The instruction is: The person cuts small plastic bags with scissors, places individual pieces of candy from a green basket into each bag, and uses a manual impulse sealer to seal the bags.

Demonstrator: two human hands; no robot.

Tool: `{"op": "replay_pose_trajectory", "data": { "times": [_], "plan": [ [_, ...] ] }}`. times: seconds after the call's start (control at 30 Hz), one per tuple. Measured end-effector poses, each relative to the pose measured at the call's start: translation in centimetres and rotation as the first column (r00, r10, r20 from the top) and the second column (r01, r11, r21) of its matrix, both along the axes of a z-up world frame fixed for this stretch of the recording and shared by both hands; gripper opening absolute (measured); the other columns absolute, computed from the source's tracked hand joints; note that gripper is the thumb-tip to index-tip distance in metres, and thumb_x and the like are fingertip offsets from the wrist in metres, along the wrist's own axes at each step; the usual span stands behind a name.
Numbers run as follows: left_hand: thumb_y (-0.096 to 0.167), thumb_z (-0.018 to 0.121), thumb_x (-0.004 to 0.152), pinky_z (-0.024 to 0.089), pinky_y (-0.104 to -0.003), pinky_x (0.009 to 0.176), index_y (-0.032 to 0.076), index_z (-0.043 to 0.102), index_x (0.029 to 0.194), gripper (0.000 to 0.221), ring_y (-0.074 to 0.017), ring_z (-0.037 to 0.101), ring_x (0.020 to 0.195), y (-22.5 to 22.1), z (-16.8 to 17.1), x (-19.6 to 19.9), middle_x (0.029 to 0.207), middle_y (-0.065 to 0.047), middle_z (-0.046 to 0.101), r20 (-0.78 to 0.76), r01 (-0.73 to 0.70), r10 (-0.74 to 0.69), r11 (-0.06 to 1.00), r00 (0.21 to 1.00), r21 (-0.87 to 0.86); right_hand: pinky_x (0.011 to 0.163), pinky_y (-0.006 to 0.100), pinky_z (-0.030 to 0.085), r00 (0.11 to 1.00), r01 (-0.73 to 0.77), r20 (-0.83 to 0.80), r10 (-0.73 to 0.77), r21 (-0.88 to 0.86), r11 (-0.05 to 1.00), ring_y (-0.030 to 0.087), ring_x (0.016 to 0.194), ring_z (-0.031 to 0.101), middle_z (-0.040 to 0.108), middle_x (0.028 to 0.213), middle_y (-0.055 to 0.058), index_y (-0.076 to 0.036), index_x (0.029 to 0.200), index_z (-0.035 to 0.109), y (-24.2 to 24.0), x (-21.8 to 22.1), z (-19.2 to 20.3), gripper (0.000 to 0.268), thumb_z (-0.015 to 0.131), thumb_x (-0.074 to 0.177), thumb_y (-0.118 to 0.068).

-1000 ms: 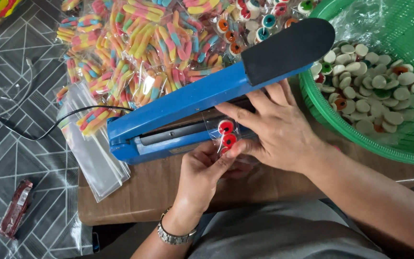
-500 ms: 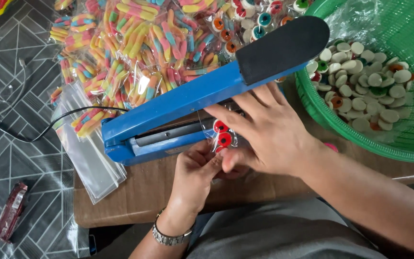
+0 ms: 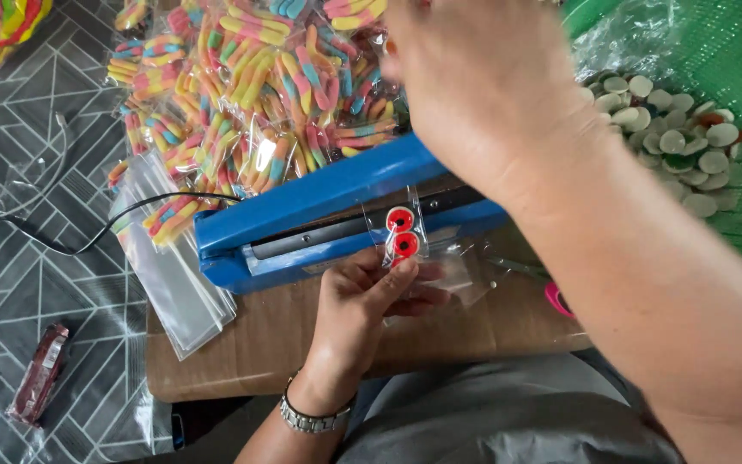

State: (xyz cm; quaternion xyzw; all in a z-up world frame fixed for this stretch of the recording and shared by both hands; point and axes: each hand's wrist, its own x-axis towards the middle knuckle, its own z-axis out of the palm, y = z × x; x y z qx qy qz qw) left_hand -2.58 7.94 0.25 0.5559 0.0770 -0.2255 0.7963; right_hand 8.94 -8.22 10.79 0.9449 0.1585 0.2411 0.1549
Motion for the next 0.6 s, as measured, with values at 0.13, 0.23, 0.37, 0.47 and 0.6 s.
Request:
{"op": "replay_pose_trajectory", "data": {
  "times": [0.13,0.23,0.37,0.47,0.6],
  "plan": [
    [0.020,0.069,0.091,0.066,-0.035,0.065,-0.008,0.072,0.107,0.033,-0.0335,0.080,0.077,0.0,-0.2,0.0,0.101,-0.025,0.081,-0.001,-0.001,0.001,1.000,1.000,-0.016,0.071,0.054,0.060,0.968,-0.033,-0.233,0.089,0.234,0.972,0.041,0.104,0.065,0.059,0.125,0.021,-0.004,0.127,0.065,-0.9,0.1,-3.4,0.032,0.057,0.111,-0.030],
    [0.018,0.069,0.090,0.067,-0.039,0.067,-0.010,0.072,0.107,0.033,-0.0343,0.080,0.078,0.0,0.0,0.1,0.100,-0.026,0.081,-0.026,-0.013,0.013,1.000,1.000,-0.012,0.068,0.056,0.059,0.947,0.016,-0.308,0.091,0.329,0.944,0.043,0.100,0.066,0.061,0.118,0.021,-0.003,0.121,0.065,-1.1,0.1,-4.8,0.028,0.053,0.113,-0.028],
    [0.019,0.071,0.088,0.067,-0.042,0.069,-0.011,0.071,0.107,0.035,-0.0350,0.079,0.081,-0.2,-0.5,-0.1,0.099,-0.027,0.080,-0.041,-0.042,0.040,0.998,0.998,-0.054,0.067,0.055,0.059,0.896,0.071,-0.435,0.091,0.343,0.936,0.040,0.087,0.069,0.066,0.104,0.017,-0.001,0.113,0.068,-0.6,0.0,-5.1,0.025,0.054,0.112,-0.022],
    [0.018,0.070,0.089,0.066,-0.036,0.066,-0.010,0.073,0.109,0.034,-0.0297,0.079,0.074,-0.1,-0.5,-0.1,0.098,-0.025,0.081,-0.024,-0.023,0.023,1.000,0.999,0.018,0.073,0.051,0.060,0.909,0.056,-0.412,0.059,0.261,0.964,0.038,0.093,0.067,0.069,0.105,0.017,-0.003,0.116,0.066,-0.5,0.1,-5.6,0.026,0.047,0.112,-0.019],
    [0.018,0.069,0.091,0.067,-0.039,0.066,-0.010,0.073,0.107,0.033,-0.0329,0.079,0.076,0.2,-0.5,0.1,0.097,-0.026,0.081,0.016,0.019,-0.018,1.000,1.000,-0.011,0.068,0.049,0.059,0.927,0.067,-0.375,0.002,0.172,0.983,0.038,0.091,0.067,0.069,0.101,0.017,-0.006,0.114,0.064,-0.4,0.6,-6.4,0.022,0.044,0.105,-0.010]
  ]
}}
